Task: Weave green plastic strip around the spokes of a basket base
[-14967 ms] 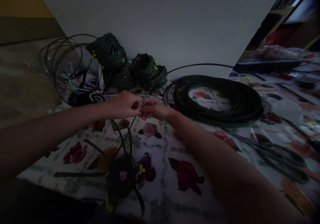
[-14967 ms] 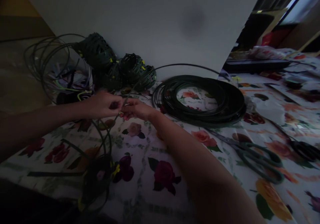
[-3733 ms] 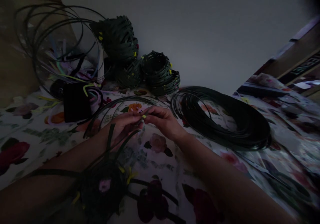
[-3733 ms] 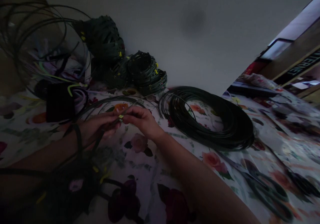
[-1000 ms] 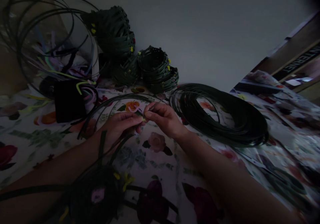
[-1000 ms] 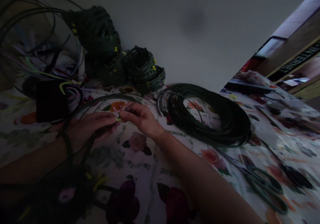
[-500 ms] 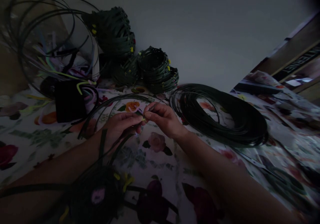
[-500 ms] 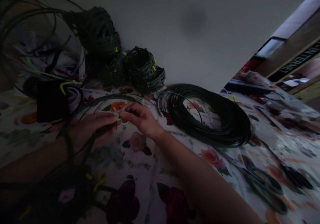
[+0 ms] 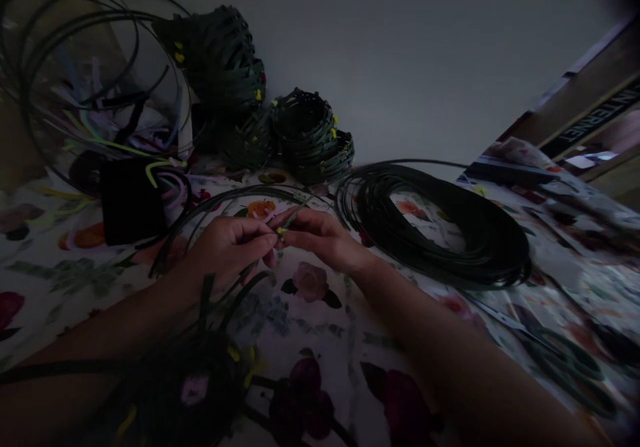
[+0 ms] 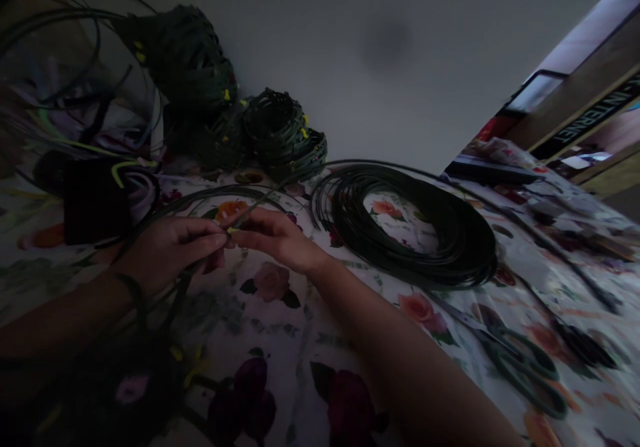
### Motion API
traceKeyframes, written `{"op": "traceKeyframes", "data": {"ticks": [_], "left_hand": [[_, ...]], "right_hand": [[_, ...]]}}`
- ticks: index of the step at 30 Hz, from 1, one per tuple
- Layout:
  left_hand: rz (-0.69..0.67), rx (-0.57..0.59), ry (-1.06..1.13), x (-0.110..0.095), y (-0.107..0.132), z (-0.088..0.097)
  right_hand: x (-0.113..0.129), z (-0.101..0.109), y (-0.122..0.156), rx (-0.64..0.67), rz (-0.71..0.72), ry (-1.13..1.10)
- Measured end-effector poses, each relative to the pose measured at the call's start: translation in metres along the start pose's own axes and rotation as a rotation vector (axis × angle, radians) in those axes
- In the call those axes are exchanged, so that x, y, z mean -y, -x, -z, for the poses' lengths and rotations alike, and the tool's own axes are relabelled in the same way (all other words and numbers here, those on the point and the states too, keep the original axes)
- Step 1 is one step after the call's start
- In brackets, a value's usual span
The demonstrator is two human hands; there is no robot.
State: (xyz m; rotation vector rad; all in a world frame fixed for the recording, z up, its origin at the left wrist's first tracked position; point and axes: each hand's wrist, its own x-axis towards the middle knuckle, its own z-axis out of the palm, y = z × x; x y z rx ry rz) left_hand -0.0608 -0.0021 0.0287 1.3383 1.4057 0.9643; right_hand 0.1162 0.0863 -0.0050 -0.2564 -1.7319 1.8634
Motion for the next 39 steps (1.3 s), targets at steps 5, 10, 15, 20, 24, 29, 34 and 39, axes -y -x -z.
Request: {"op": "traceKeyframes", "data": {"ticks": [5, 10, 15, 20, 24, 29, 34, 39], "left_hand": [[0.002, -0.015, -0.002, 0.002, 0.000, -0.001], [-0.005, -0.029, 0.041, 0.001, 0.002, -0.004], [0.014, -0.025, 0.097, 0.004, 0.001, -0.004], [-0.014, -0.036, 0.147, 0.006, 0.002, -0.007], [-0.016, -0.058, 0.166, 0.005, 0.003, -0.010], [-0.063, -0.030, 0.142, 0.004, 0.004, -0.007], [-0.118, 0.018, 0.068, 0.004, 0.005, -0.003], [-0.136, 0.044, 0.109, 0.008, 0.003, -0.004]], "right_hand": [[-0.003, 0.003, 0.000, -0.028, -0.011, 0.010], [0.000, 0.004, 0.001, -0.032, -0.071, 0.042], [-0.001, 0.003, 0.001, -0.033, -0.053, 0.037], [-0.005, 0.000, -0.001, -0.092, -0.002, 0.018], [-0.002, -0.005, -0.001, -0.134, 0.022, 0.051], [0.002, -0.012, 0.000, -0.159, -0.074, -0.108], [0.001, -0.014, 0.000, -0.137, -0.331, -0.503], [0.004, -0.013, 0.001, -0.134, -0.421, -0.614]]}}
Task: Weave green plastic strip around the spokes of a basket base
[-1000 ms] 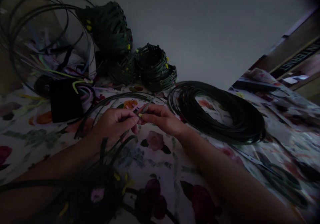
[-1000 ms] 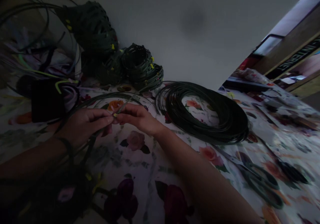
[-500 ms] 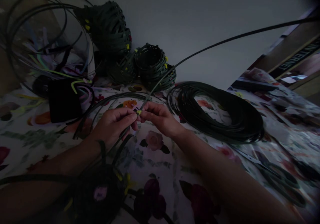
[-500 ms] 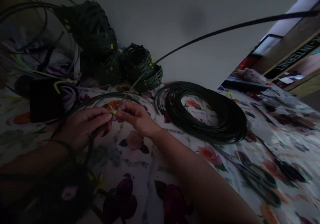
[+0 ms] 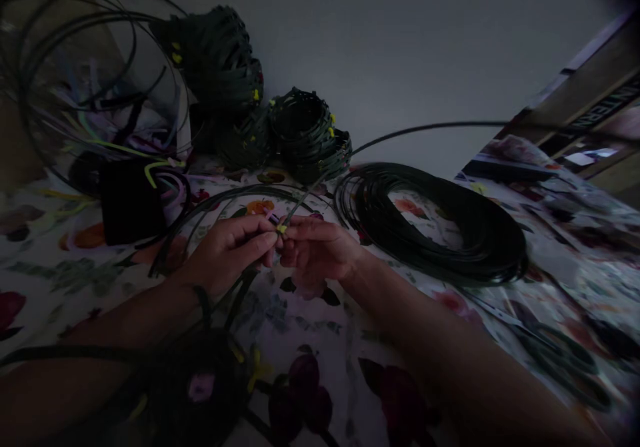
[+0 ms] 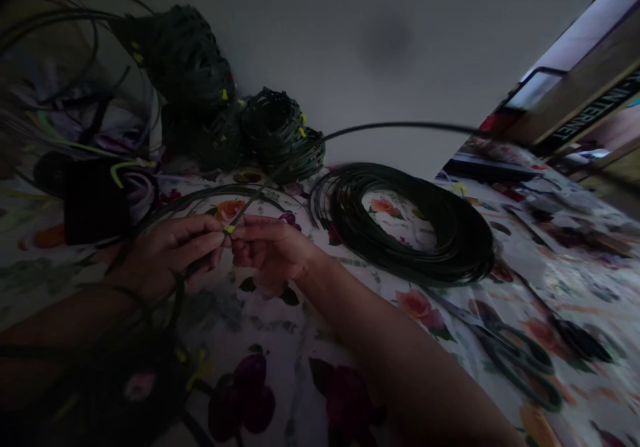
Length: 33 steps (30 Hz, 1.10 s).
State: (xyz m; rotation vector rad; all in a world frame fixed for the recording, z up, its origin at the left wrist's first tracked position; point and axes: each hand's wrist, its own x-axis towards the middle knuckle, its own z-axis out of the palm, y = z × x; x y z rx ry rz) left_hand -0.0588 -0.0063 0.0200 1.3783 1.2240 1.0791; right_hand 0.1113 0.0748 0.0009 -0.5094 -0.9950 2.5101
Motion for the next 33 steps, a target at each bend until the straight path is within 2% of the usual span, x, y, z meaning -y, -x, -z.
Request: {"op": "traceKeyframes", "data": {"ticks": [2, 4, 6, 10, 12, 15, 17, 20, 23, 30, 33], "left_hand": [[0.009, -0.017, 0.070, 0.002, 0.000, -0.001], [0.037, -0.056, 0.182, 0.002, -0.001, -0.003], [0.068, -0.090, 0.278, 0.002, -0.002, -0.003], [0.071, -0.122, 0.368, 0.003, -0.005, -0.004], [0.059, -0.123, 0.408, 0.004, -0.006, -0.003], [0.059, -0.109, 0.474, 0.008, -0.008, -0.002], [0.075, -0.109, 0.516, 0.010, -0.008, -0.003], [0.099, -0.107, 0.585, 0.011, -0.009, -0.005], [0.129, -0.101, 0.630, 0.010, -0.008, -0.009], [0.191, -0.160, 0.692, 0.007, -0.008, -0.013], [0.196, -0.151, 0.708, 0.009, -0.009, -0.014]], "right_hand": [[0.003, -0.002, 0.001, 0.009, -0.011, 0.032], [0.006, -0.004, 0.002, -0.018, 0.067, 0.129], [0.008, -0.007, 0.002, -0.128, 0.296, 0.320], [0.004, -0.016, 0.005, -0.433, 0.815, 0.831], [-0.001, -0.018, 0.007, -0.456, 0.996, 1.115], [-0.008, -0.015, 0.008, -0.337, 1.193, 1.501], [-0.010, -0.011, 0.008, -0.299, 1.233, 1.663], [-0.010, -0.005, 0.005, -0.373, 1.240, 1.803], [-0.007, -0.003, 0.005, -0.431, 1.241, 1.898], [-0.003, -0.005, 0.007, -0.456, 1.239, 2.068], [-0.004, -0.004, 0.006, -0.444, 1.251, 2.114]]}}
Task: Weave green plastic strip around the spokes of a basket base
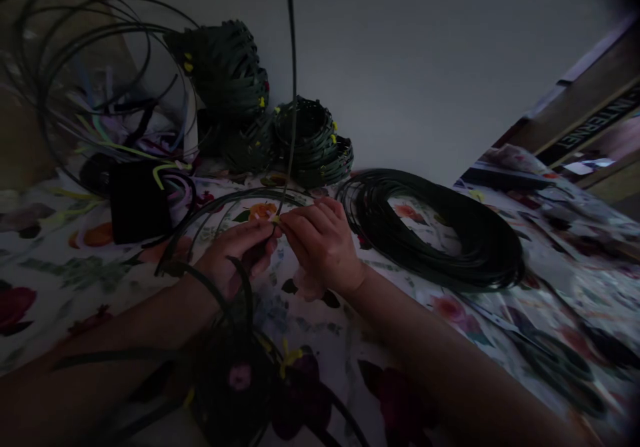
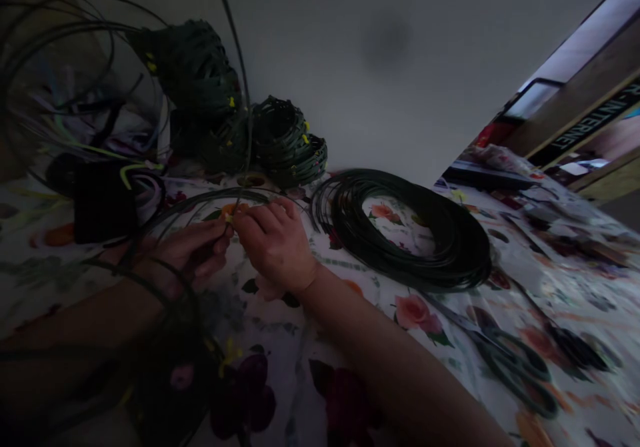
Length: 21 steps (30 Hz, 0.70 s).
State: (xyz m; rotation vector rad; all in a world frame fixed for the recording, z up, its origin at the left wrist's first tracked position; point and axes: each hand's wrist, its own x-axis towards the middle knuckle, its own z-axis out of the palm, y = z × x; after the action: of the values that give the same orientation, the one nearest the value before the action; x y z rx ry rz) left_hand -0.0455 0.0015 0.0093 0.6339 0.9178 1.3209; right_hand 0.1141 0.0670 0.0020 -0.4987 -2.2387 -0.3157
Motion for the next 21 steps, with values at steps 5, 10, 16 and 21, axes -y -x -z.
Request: {"op": "traceKeyframes", "data": {"ticks": [5, 10, 16, 21], "left_hand": [[-0.002, -0.015, -0.036, 0.003, -0.001, 0.001], [-0.015, -0.005, -0.028, 0.009, -0.002, 0.005], [-0.054, 0.017, -0.060, 0.010, 0.004, -0.002], [-0.139, -0.024, -0.241, 0.012, 0.005, -0.003]], "right_hand": [[0.001, -0.004, 0.002, 0.016, 0.002, 0.023], [0.002, -0.004, 0.002, 0.052, -0.018, -0.025], [0.009, 0.000, -0.001, 0.078, -0.202, -0.287], [0.014, 0.000, -0.009, 0.145, -0.624, -0.764]]}}
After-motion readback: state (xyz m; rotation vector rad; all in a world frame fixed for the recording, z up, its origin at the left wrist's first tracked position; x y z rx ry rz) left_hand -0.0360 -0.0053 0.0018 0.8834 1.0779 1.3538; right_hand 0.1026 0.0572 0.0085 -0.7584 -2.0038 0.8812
